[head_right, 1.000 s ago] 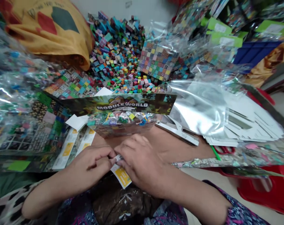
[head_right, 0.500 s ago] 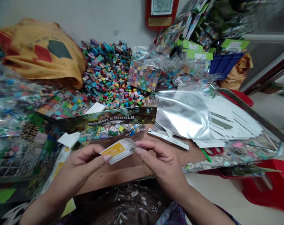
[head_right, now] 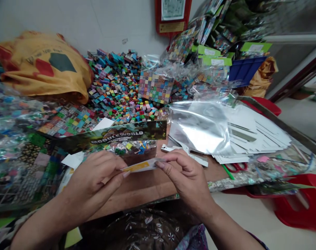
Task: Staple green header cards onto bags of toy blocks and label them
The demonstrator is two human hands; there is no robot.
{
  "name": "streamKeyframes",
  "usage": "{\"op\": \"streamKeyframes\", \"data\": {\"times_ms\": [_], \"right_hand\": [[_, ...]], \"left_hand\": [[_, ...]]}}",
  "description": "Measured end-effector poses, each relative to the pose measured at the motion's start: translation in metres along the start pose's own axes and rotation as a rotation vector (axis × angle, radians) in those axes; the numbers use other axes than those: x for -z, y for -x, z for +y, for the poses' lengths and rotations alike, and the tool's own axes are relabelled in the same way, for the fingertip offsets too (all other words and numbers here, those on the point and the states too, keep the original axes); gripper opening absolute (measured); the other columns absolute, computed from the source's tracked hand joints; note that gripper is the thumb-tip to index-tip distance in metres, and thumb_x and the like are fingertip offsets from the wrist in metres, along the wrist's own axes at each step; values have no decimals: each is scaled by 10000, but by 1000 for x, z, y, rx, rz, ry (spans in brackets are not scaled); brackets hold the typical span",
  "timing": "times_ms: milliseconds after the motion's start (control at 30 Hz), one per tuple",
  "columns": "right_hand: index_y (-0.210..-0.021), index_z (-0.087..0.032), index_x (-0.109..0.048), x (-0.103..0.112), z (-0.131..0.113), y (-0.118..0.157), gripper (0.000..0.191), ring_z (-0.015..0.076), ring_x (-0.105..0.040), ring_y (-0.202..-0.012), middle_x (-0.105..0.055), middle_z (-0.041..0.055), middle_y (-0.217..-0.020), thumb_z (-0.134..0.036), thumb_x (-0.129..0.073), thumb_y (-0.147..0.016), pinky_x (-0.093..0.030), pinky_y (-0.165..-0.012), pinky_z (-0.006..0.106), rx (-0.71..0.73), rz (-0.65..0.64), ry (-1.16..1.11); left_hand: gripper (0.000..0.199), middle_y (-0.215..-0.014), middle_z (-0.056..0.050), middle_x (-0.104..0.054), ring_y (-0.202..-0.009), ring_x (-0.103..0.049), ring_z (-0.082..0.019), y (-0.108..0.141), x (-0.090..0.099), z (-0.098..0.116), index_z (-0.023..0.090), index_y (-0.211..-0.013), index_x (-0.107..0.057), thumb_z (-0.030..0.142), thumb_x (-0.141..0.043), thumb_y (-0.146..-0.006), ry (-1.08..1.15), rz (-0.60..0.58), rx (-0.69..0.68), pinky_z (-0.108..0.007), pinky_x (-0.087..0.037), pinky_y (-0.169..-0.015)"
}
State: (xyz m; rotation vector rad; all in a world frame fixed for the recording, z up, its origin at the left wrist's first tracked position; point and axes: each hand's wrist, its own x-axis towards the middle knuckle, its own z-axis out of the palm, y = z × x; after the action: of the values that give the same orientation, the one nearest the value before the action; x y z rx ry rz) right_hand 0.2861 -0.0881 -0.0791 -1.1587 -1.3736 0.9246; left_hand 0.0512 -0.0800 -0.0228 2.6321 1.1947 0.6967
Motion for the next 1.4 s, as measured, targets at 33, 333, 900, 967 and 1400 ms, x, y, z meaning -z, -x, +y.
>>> {"op": "streamKeyframes", "data": {"times_ms": [33, 333, 900, 967, 1400], "right_hand": [[-814, -263, -748, 1, -1, -1, 105, 163, -656, -795, -704, 0, -823, -362, -737, -848, -522, -764, 314, 16, 17, 6], [-941, -298, -726, 7, -5, -30, 61, 145, -645, -859, -698, -33, -906, -319, -717, -884, -495, -819, 301, 141, 206, 22], [-956, -266, -700, -3, 5, -53, 71, 170, -607, -869, -660, -11, -898, -306, -678, -903, -449, -816, 351, 213, 220, 169], [-955, -263, -700, -4, 5, -53, 68, 172, -609, -867, -663, -9, -897, -301, -674, -905, -452, -819, 355, 210, 222, 161], [-934, -246, -701, -7, 1, -50, 61, 203, -613, -907, -702, 16, -920, -280, -652, -920, -447, -824, 377, 324, 265, 316]], "left_hand": [[134, -853, -18, -715, -795, -602, -183, -1, 0, 0, 196, -951, -660, 167, -530, -944, -19, 29, -6, -326, -413, -716], [421, -817, 7, -682, -783, -610, -184, -12, 15, 6, 253, -1369, -539, 248, -580, -950, -249, 343, 112, -346, -469, -795], [260, -965, -66, -735, -1085, -587, -333, -70, 18, -17, 202, -984, -679, 351, -732, -778, -580, -15, 204, -424, -399, -916], [253, -975, -65, -741, -1094, -578, -338, -73, 18, -17, 207, -984, -683, 344, -732, -777, -568, -18, 209, -432, -392, -915], [194, -831, -33, -721, -990, -625, -316, -79, 13, -20, 219, -850, -703, 383, -757, -761, -524, -17, 243, -454, -348, -914]]}}
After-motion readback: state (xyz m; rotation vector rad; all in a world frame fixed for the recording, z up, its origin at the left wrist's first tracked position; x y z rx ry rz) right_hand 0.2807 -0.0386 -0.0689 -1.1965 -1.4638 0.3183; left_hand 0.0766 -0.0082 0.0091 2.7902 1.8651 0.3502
